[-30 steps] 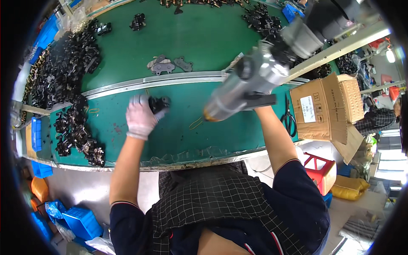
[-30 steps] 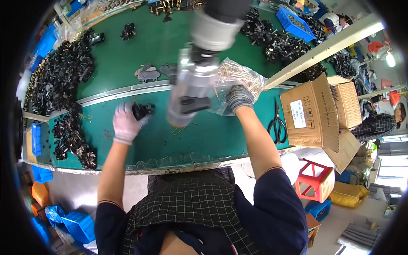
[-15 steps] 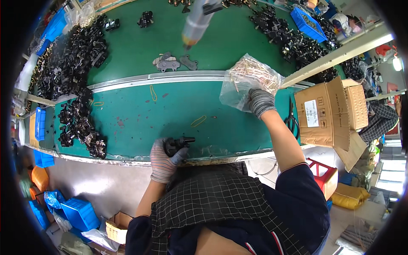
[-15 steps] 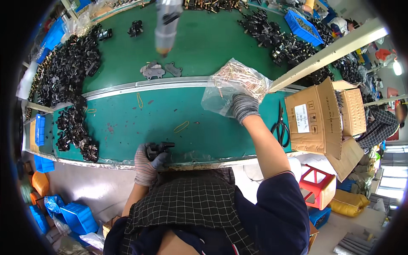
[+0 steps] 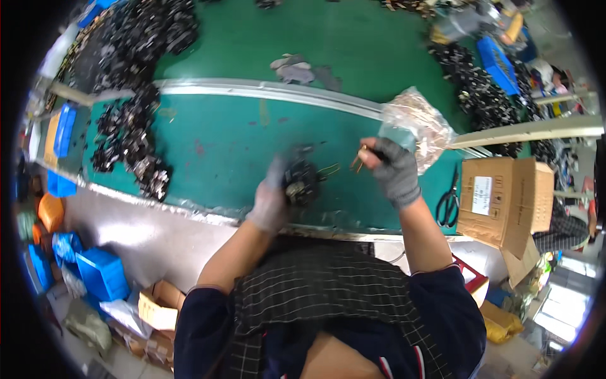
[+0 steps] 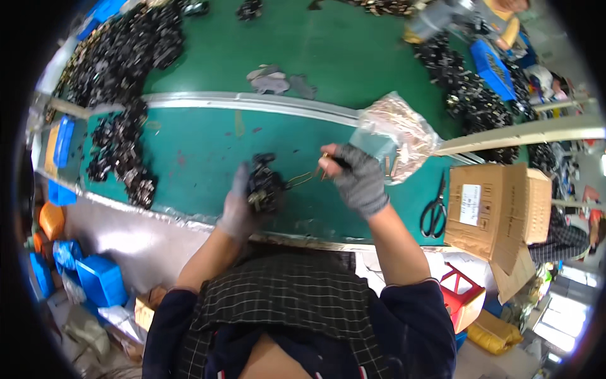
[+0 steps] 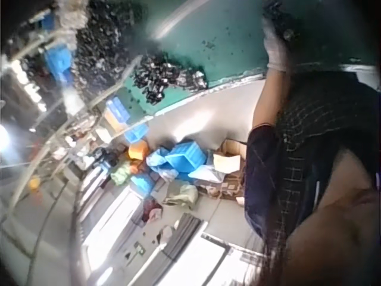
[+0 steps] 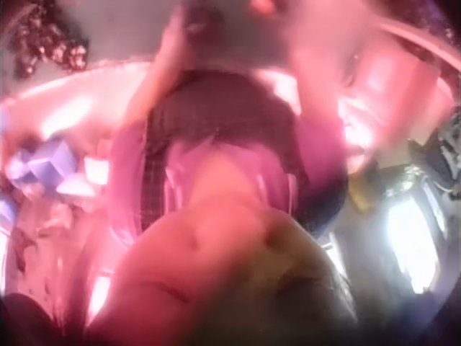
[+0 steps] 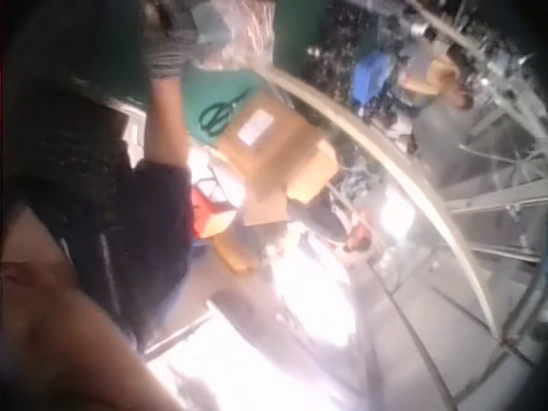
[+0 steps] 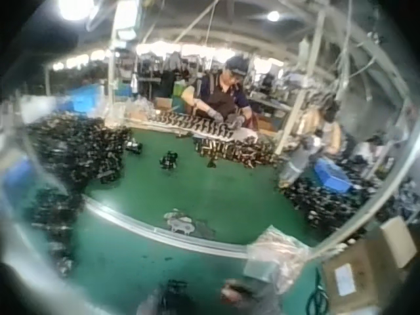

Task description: Assembling mechanical components using an electric screwdriver and pins at a factory workstation.

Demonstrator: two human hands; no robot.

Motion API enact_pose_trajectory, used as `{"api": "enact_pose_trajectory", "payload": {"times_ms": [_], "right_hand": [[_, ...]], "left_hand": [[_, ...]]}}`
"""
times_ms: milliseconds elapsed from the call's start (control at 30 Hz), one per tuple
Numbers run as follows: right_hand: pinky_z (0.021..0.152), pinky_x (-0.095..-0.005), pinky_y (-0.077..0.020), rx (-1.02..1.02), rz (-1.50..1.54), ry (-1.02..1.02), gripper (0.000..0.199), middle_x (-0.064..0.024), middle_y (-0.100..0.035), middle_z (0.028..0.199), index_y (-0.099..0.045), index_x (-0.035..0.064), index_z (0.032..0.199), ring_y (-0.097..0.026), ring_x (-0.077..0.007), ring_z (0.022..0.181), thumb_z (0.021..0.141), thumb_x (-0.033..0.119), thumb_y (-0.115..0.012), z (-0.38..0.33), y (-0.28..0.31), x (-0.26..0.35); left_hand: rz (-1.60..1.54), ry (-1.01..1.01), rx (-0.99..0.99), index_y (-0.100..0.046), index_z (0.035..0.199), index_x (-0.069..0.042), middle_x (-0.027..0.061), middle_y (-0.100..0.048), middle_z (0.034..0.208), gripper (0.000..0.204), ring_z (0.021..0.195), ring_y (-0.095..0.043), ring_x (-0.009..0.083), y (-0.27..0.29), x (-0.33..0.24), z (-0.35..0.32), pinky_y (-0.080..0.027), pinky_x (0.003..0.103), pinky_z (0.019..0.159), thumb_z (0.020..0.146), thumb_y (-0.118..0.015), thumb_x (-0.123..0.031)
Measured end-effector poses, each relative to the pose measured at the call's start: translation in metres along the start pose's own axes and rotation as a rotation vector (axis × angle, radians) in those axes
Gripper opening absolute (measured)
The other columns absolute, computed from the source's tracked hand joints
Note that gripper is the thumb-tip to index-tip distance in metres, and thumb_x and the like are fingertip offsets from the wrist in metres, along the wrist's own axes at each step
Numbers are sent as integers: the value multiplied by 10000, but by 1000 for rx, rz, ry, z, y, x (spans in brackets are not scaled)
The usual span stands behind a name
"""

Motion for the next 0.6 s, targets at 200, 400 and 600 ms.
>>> {"api": "enact_pose_trajectory", "payload": {"times_ms": [200,400,600], "right_hand": [[699,-316,-519,-119,303,324,183,-108,-669,836,-666,32,947,-646,-200,760,784,83,-731,-24,-38,47],[668,-326,-512,-85,40,588,216,-103,-668,826,-665,49,941,-642,-234,735,747,72,-759,-38,-46,82],[687,-290,-517,75,-225,707,165,-100,-679,847,-649,58,932,-654,-188,764,790,45,-731,-41,-55,99]], "left_hand": [[-1142,488,-13,-544,1152,-42,91,-635,969,635,797,-644,206,-26,10,5,-543,322,725,829,-590,-587],[-1193,524,-73,-553,1148,-52,85,-639,955,638,798,-641,185,-16,6,-12,-538,313,733,819,-597,-597],[-1128,500,-62,-562,1123,-68,76,-634,952,602,816,-635,187,-13,10,-17,-537,324,733,812,-617,-580]]}}
Point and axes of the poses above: each hand's wrist, its own z-axis towards the middle knuckle, its own y-axis out of the back of the hand, x = y × z, the point moved 8 cm from there along z, towards the middle knuckle
